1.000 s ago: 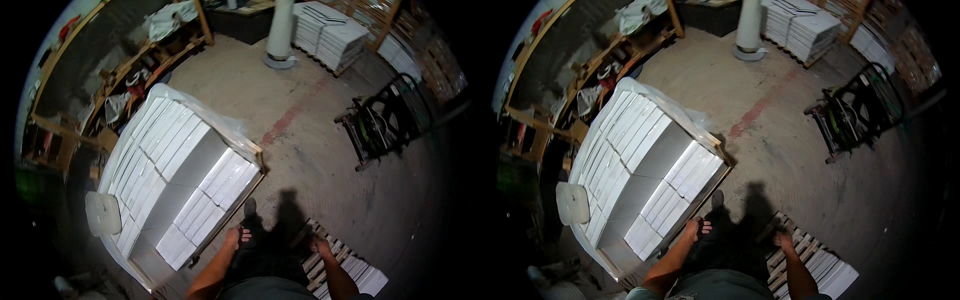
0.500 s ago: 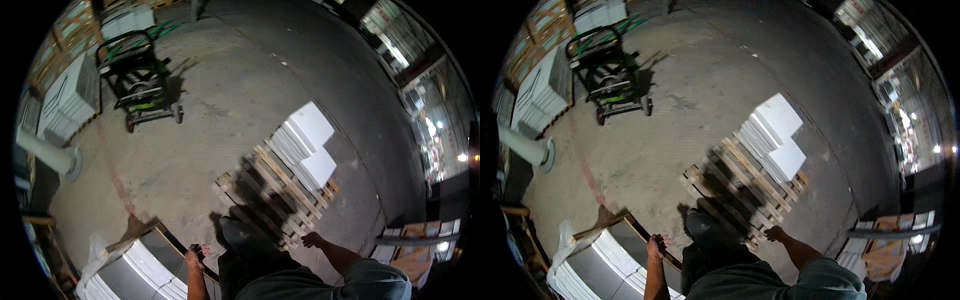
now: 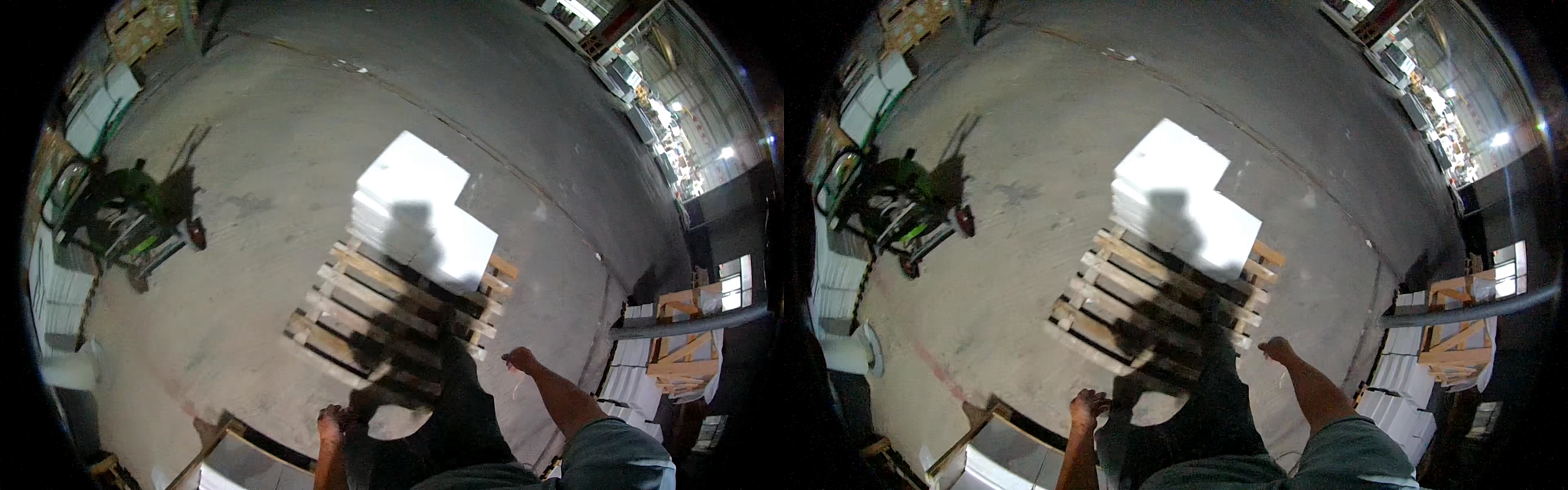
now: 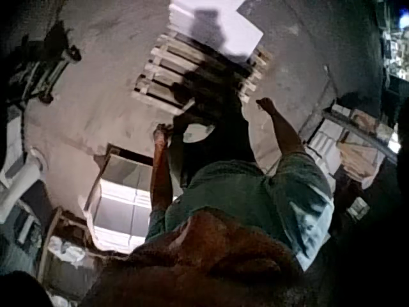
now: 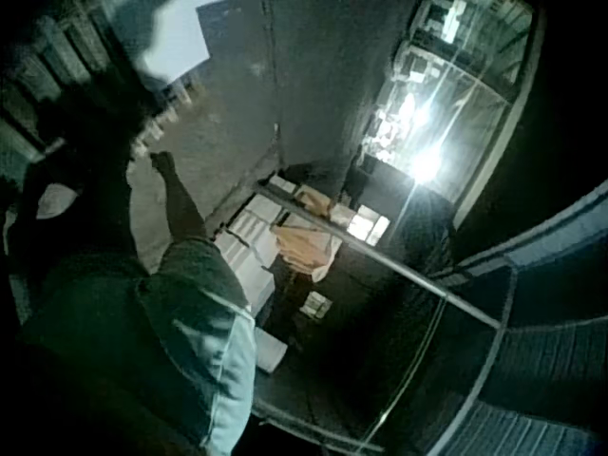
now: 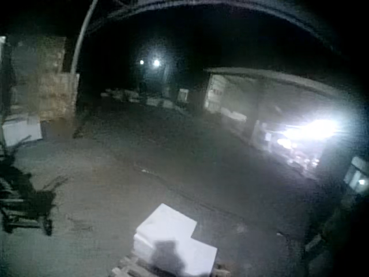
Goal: The person repeatedly picks up white rectangular boxes from a large wrapped pallet and places them onto a smaller wooden pallet. The person handles the boxes one at a time, walking back and forth between the two pallets to build a stack.
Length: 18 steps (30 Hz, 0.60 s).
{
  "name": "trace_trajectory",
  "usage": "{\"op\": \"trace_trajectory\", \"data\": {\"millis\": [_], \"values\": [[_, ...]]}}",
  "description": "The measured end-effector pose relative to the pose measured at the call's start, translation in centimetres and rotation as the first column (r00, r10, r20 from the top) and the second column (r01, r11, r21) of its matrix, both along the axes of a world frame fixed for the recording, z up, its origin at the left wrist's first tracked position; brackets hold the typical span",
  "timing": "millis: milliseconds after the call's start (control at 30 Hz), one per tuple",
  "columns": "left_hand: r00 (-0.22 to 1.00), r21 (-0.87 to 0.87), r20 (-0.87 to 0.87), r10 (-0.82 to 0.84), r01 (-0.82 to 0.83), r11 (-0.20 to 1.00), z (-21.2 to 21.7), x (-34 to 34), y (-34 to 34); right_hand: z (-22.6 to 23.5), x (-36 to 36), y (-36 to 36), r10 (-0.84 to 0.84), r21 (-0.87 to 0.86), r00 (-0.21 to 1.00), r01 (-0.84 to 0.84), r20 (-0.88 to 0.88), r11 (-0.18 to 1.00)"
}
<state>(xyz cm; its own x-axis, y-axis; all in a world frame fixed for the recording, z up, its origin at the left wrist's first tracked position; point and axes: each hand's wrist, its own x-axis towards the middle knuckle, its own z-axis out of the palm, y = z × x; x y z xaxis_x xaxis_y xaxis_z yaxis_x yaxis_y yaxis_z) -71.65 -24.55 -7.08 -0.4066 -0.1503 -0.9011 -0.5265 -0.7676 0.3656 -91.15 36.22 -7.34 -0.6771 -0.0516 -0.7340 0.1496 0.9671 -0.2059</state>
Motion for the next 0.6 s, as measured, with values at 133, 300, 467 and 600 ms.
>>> {"op": "trace_trajectory", "data": {"millis": [133, 300, 467, 600], "values": [[0.983, 0.1, 0.024, -0.184, 0.181, 0.978, -1.7, -13.7, 12.7, -8.6, -13.9, 4.6, 0.034, 0.039, 0.989, -0.029, -0.142, 0.999], [0.861, 0.073, 0.048, -0.506, 0.502, 0.862, -16.9, -28.2, 28.8, -17.9, -32.5, 6.6, 0.081, 0.108, 0.948, -0.049, -0.309, 0.993], [0.899, 0.097, -0.077, -0.43, 0.436, 0.895, -24.5, -42.0, 38.0, -21.2, -48.1, 2.2, -0.121, 0.018, 0.916, 0.139, -0.382, 0.99], [0.923, 0.04, 0.003, -0.384, 0.383, 0.923, -28.5, -47.9, 44.1, -25.8, -52.9, 3.9, -0.113, 0.078, 0.917, 0.154, -0.383, 0.985]]}}
